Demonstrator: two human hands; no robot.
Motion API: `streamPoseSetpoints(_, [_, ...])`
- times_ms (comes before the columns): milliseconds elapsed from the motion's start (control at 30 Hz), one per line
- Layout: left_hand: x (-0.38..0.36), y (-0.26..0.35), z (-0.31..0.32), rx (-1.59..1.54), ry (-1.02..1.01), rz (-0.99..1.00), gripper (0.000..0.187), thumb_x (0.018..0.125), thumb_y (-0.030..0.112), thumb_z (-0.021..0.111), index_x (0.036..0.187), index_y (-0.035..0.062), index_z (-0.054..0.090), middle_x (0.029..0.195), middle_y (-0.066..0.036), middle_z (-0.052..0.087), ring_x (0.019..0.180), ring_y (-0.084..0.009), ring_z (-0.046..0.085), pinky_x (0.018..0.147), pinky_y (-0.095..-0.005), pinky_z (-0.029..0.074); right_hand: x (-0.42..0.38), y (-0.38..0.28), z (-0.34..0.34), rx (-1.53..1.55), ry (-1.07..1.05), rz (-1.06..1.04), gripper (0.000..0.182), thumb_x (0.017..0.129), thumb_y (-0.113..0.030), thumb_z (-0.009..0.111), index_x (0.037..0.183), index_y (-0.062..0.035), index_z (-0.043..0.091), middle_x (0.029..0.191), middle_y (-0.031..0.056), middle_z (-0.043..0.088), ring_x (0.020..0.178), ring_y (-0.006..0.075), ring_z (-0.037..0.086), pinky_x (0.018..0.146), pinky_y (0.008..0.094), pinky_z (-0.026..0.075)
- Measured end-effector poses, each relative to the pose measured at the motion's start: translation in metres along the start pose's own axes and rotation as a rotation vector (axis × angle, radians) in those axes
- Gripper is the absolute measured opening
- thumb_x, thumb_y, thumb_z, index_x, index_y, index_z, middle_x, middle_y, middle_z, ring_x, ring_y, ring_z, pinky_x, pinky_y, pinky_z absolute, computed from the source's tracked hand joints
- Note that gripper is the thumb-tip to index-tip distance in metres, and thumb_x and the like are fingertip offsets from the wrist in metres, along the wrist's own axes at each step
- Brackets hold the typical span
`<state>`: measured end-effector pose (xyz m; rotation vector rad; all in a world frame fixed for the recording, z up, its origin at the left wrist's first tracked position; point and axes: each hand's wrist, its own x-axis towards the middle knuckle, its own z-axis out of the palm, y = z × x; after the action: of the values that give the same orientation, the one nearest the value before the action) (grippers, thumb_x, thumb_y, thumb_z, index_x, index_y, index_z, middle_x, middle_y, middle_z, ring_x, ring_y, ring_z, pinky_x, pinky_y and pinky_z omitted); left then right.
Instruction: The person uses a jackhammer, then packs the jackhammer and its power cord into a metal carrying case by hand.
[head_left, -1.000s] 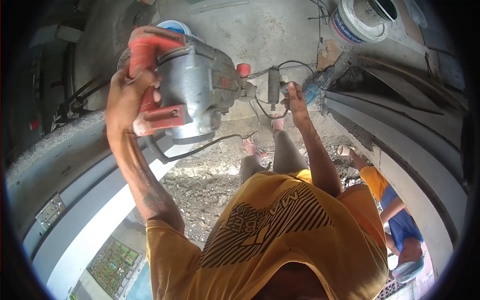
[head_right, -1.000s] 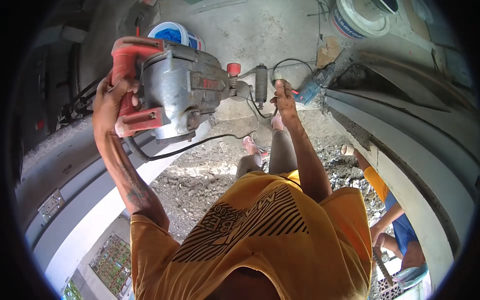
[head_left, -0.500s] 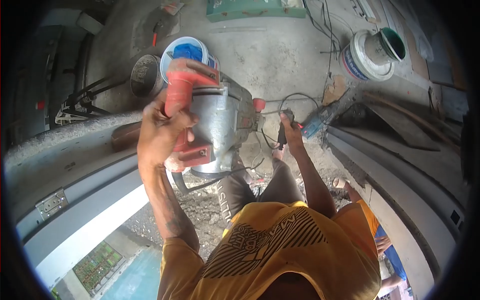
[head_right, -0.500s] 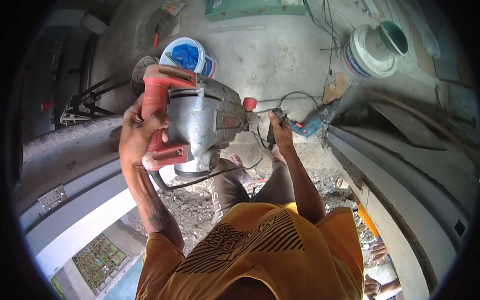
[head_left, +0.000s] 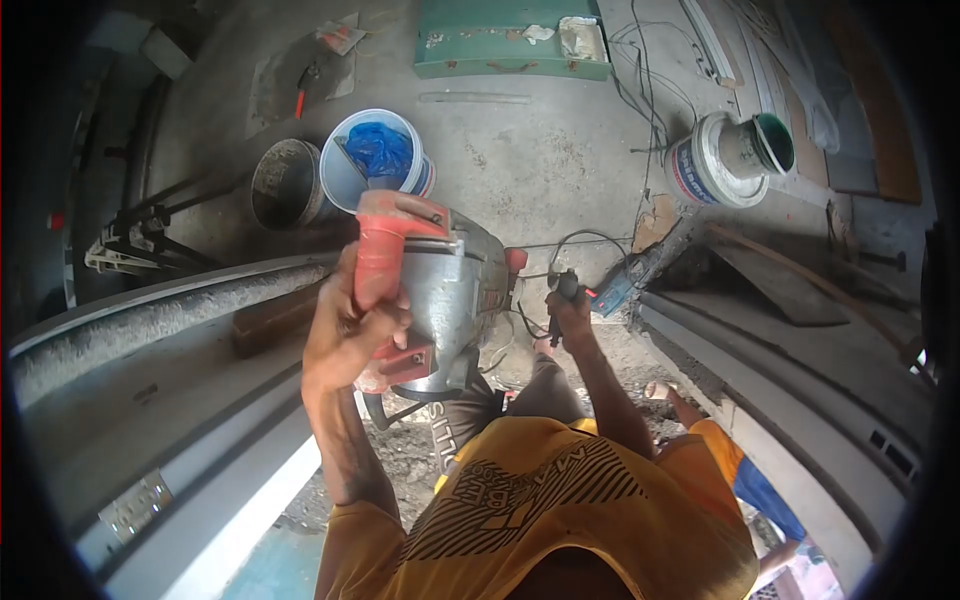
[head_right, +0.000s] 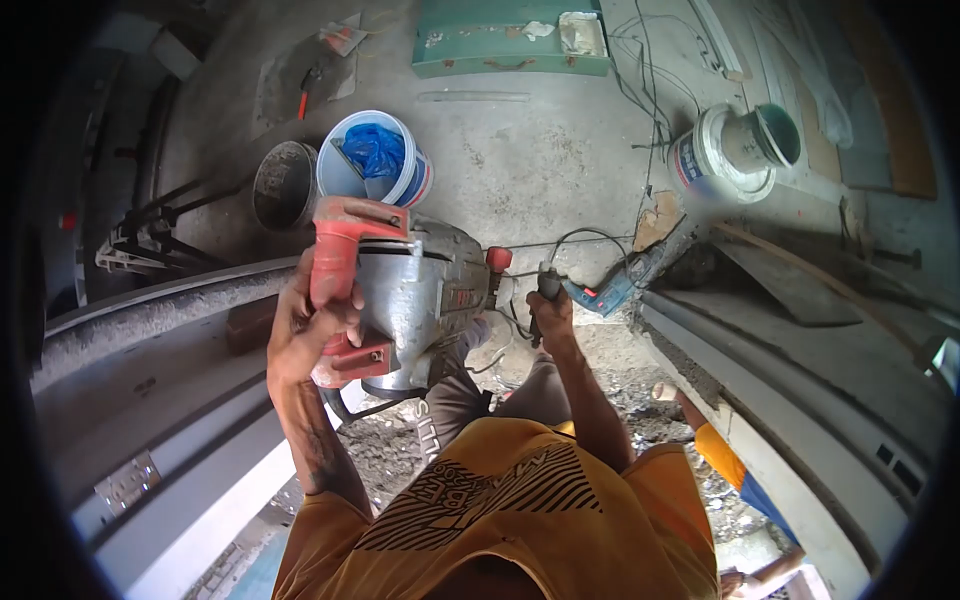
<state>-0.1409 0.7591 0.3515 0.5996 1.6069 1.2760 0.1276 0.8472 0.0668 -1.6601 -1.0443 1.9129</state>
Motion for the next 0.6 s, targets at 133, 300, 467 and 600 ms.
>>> streamPoseSetpoints(133, [0.017,0.012,-0.030,0.074,-0.062,-0.096,0.048,0.072,-0.001,0.058,0.118,0.0007,0.045,0.078,-0.005,0.057,0.062,-0.0119,0.057,0.056,-0.0249,0.048,0.004,0.013,0.029,-0.095,0.197,0.041,0.021,0.075,-0.017,0.068,0.090,-0.0040,0.061,0.071,0.0006,0.057,0.064,0.0140,0.052,0.061,0.0317,0.044])
streamPoseSetpoints(300, [0.033,0.013,-0.041,0.154,0.040,-0.167,0.042,0.075,-0.003,0.054,0.115,0.0018,0.044,0.076,-0.005,0.055,0.062,-0.0116,0.056,0.056,-0.0251,0.047,0.011,-0.038,0.051,-0.313,0.272,-0.070,0.029,0.070,-0.024,0.069,0.082,0.0019,0.062,0.069,0.0174,0.062,0.064,0.0256,0.059,0.066,0.0387,0.048])
streamPoseSetpoints(467, [0.061,0.029,-0.042,0.059,0.126,-0.231,0.042,0.076,-0.004,0.054,0.116,0.0029,0.042,0.078,-0.004,0.054,0.062,-0.0124,0.056,0.056,-0.0273,0.048,0.042,-0.037,0.064,-0.505,0.305,-0.108,0.033,0.072,-0.029,0.068,0.081,0.0028,0.063,0.072,0.0207,0.065,0.068,0.0313,0.063,0.068,0.0415,0.049])
streamPoseSetpoints(600, [0.094,0.037,-0.040,0.082,0.154,-0.270,0.041,0.077,0.000,0.054,0.117,0.0017,0.044,0.076,-0.004,0.054,0.062,-0.0129,0.055,0.056,-0.0277,0.047,0.056,-0.059,0.067,-0.446,0.196,0.031,0.033,0.074,-0.032,0.063,0.076,0.0009,0.058,0.062,0.0104,0.057,0.058,0.0196,0.055,0.056,0.0380,0.045])
